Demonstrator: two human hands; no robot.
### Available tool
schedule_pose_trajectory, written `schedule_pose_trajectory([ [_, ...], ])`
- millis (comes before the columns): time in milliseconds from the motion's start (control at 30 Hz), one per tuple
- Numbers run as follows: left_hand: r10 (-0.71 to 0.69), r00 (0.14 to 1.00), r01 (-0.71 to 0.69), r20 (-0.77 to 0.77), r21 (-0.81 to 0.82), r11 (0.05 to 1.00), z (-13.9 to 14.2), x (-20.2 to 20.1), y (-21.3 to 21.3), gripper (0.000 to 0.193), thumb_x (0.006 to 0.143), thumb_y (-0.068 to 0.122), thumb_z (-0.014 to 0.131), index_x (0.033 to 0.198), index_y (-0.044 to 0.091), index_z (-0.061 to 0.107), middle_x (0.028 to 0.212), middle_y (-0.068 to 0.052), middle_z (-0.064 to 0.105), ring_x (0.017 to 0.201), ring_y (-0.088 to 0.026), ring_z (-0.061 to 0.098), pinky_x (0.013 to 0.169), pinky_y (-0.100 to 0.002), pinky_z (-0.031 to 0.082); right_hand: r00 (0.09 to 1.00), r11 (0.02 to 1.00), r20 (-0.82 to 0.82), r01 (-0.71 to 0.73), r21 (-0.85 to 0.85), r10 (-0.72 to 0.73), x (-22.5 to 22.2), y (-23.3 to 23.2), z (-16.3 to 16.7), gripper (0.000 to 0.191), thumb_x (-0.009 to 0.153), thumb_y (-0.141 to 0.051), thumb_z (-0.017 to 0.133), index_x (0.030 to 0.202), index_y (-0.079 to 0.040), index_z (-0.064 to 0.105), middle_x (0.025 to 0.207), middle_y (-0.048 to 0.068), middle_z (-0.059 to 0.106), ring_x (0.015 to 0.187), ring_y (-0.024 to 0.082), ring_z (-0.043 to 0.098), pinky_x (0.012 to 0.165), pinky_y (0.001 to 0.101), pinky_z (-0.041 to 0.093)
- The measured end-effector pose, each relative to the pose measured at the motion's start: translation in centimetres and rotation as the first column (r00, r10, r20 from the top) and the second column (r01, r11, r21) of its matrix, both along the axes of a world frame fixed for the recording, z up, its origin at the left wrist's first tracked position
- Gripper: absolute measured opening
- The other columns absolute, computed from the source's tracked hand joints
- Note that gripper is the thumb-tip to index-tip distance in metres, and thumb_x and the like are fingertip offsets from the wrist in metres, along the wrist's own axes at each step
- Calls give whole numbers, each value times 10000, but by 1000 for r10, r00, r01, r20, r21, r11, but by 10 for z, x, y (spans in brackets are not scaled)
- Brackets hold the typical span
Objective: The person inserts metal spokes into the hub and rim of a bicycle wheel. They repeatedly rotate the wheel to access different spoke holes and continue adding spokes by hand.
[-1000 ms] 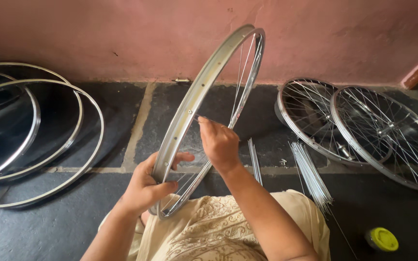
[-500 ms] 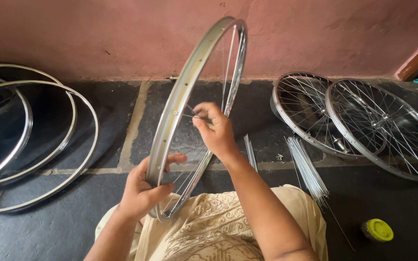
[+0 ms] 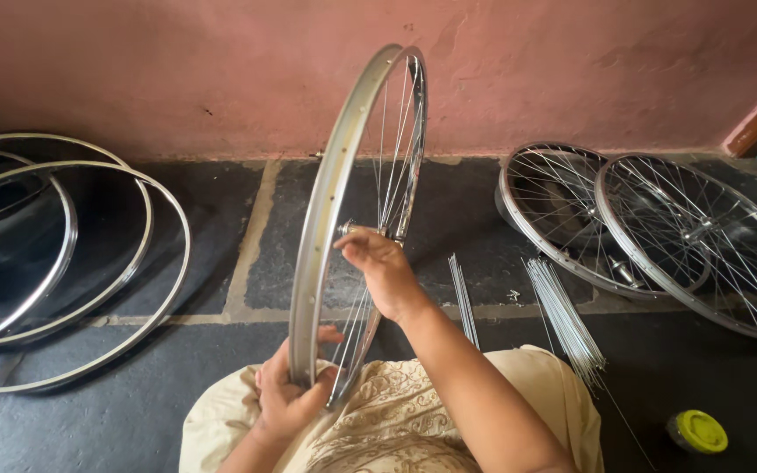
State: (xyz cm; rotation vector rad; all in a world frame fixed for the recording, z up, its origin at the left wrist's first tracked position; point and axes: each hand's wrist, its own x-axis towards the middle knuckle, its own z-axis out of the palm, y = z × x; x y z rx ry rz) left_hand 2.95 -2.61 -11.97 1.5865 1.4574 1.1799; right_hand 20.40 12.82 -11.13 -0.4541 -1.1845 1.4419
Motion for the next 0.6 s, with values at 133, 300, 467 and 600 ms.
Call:
schedule_pose_trajectory([
  [133,-43,999,37,-2,536,843,60,10,17,681,691,124,754,1315,7,509,1169,-129,644,1114,-241,637,1001,-374,492,999,997,-17,-40,66,41,1,-14,-13,74,948,-33,722,1001,-79,742,988,-19,683,970,99,602,936,288,484],
  [300,83,971,70,-224,599,797,137,21,51,689,712,131,767,1350,23,529,1271,-192,617,1224,-373,600,1051,-428,467,983,984,-72,-163,69,168,8,-21,-21,56,937,-3,719,982,-28,741,1011,8,644,952,123,600,885,305,486],
  [467,-48,994,93,-96,545,834,145,34,49,699,730,132,770,1379,5,542,1252,-181,646,1198,-318,633,1022,-396,484,978,982,-103,-173,83,181,18,-22,-9,62,952,-46,722,997,-4,729,1047,20,632,1000,138,603,926,304,496],
  [600,-129,992,121,-14,453,883,131,26,45,560,812,149,762,1330,20,593,1219,-150,672,1136,-249,660,985,-353,512,961,944,258,10,330,-101,14,-50,16,112,994,-103,675,1053,-8,663,1026,37,642,978,136,619,881,299,511],
])
